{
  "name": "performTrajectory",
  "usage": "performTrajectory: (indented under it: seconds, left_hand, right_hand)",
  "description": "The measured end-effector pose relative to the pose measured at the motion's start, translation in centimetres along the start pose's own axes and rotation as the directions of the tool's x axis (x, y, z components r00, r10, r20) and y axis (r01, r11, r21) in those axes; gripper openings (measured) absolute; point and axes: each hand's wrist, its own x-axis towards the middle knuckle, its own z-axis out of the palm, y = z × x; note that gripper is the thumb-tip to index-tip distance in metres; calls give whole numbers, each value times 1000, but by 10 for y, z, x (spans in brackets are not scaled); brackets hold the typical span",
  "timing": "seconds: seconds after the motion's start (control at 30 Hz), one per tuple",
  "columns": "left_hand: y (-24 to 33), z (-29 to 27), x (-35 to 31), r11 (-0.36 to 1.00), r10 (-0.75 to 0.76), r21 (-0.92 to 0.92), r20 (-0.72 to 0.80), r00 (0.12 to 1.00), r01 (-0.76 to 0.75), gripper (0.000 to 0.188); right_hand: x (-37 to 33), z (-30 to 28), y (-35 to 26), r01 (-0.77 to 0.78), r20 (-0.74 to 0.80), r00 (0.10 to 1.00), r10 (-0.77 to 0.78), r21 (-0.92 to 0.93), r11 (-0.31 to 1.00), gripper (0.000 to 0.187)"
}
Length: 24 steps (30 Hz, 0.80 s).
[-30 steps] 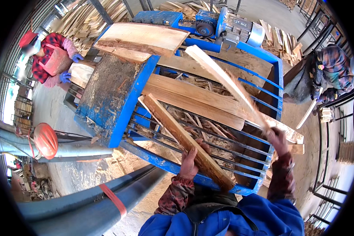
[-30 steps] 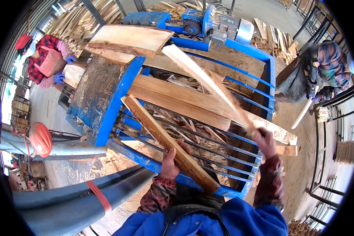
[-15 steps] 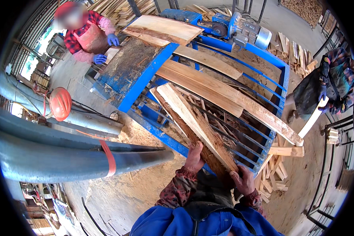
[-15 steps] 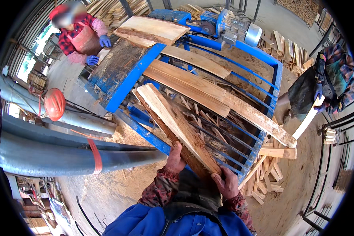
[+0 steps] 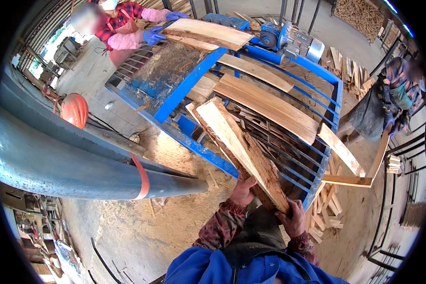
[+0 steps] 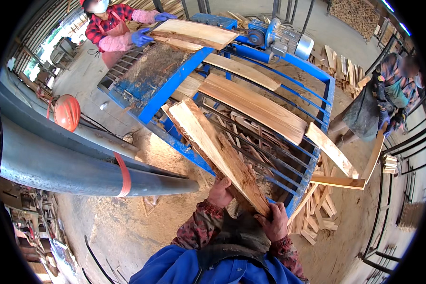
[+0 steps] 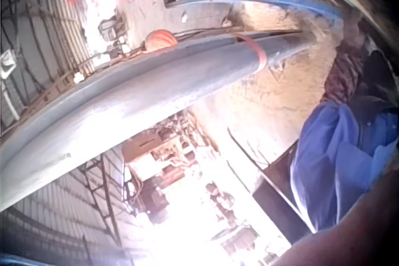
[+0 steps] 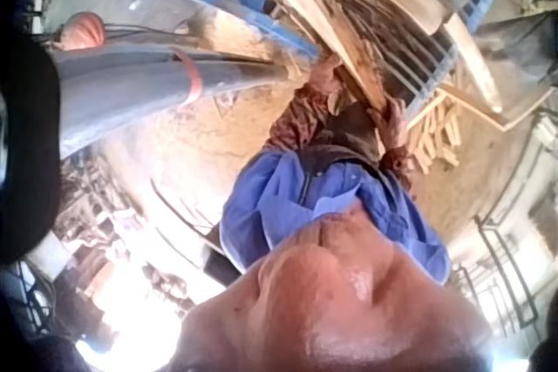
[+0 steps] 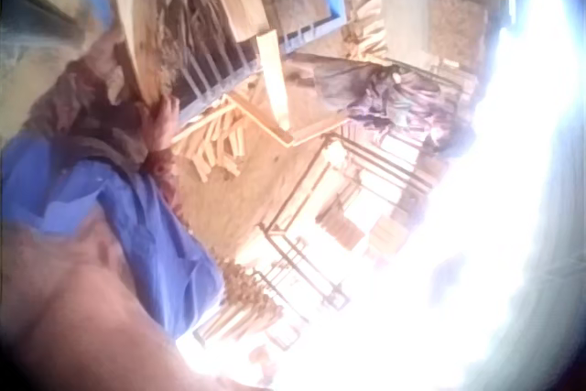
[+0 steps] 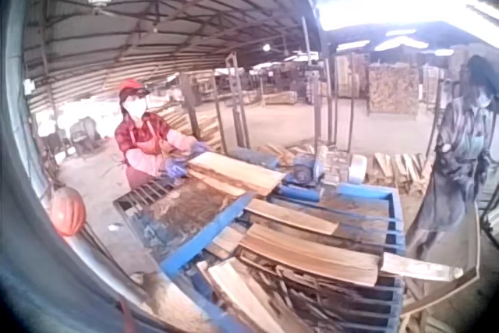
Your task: The person repeatedly picks up wooden planks from a blue metal rack and throws them into a large black bin. The person handles the wood by hand, moving pieces one by one or in small groups from the rack to the bin.
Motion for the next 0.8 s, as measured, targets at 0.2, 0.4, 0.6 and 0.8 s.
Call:
performTrajectory:
  seconds: [0.2, 0.4, 0.6, 0.8]
  left_hand:
    - [17, -19, -56, 998, -55, -15, -24, 998, 54, 74]
    - [44, -22, -101, 997, -64, -34, 94, 993, 68, 68]
    - [56, -19, -149, 984, -63, 173, 63, 996, 52, 66]
    - [54, -11, -188, 974, 52, 223, -14, 999, -48, 71]
  right_hand:
    - [-33, 25, -18, 10, 104, 994, -16, 56, 998, 66]
    - [-64, 45, -25, -129, 429, 901, 59, 134, 983, 62]
    - [-94, 77, -12, -583, 725, 679, 115, 437, 685, 58]
    - [-94, 84, 0, -542, 798, 602, 5, 404, 737, 54]
